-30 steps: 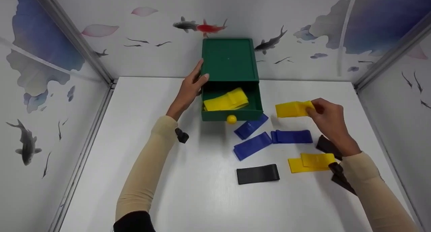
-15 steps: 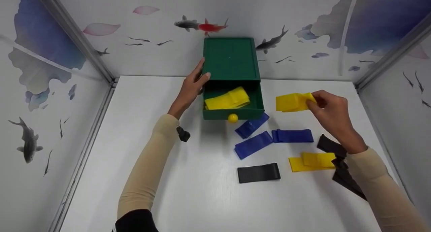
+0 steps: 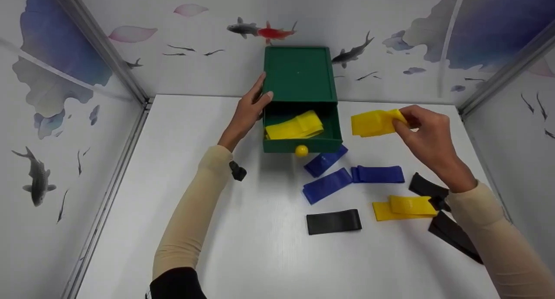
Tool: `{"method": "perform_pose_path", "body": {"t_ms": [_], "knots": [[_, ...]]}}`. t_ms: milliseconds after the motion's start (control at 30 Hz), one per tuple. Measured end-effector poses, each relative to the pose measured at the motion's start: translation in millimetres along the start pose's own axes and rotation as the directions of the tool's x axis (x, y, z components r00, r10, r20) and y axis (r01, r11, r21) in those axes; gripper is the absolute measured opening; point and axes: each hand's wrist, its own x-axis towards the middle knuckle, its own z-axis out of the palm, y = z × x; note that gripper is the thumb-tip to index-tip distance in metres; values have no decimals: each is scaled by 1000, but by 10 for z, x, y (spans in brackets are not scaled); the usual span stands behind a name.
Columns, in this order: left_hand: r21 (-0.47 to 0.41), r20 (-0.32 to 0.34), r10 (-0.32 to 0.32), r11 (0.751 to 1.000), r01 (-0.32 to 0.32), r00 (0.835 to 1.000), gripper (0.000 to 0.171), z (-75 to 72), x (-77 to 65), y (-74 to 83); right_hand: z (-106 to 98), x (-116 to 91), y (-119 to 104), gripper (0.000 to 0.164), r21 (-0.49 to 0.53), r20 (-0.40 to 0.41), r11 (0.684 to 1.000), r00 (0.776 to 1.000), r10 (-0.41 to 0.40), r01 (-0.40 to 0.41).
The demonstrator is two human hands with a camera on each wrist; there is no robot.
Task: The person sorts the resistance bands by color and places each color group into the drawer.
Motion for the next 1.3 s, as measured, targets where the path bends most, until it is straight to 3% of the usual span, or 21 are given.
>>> {"method": "perform_pose_path", "body": {"t_ms": [667, 1300], "knots": [[7, -12, 21, 1000, -21, 1000, 75, 19, 22, -1, -130, 423, -465, 17, 20, -4, 992, 992, -123, 123], [27, -22, 22, 999, -21, 1000, 73, 12, 8, -6, 172, 648, -843, 19, 94, 17, 972, 976, -216, 214]]}}
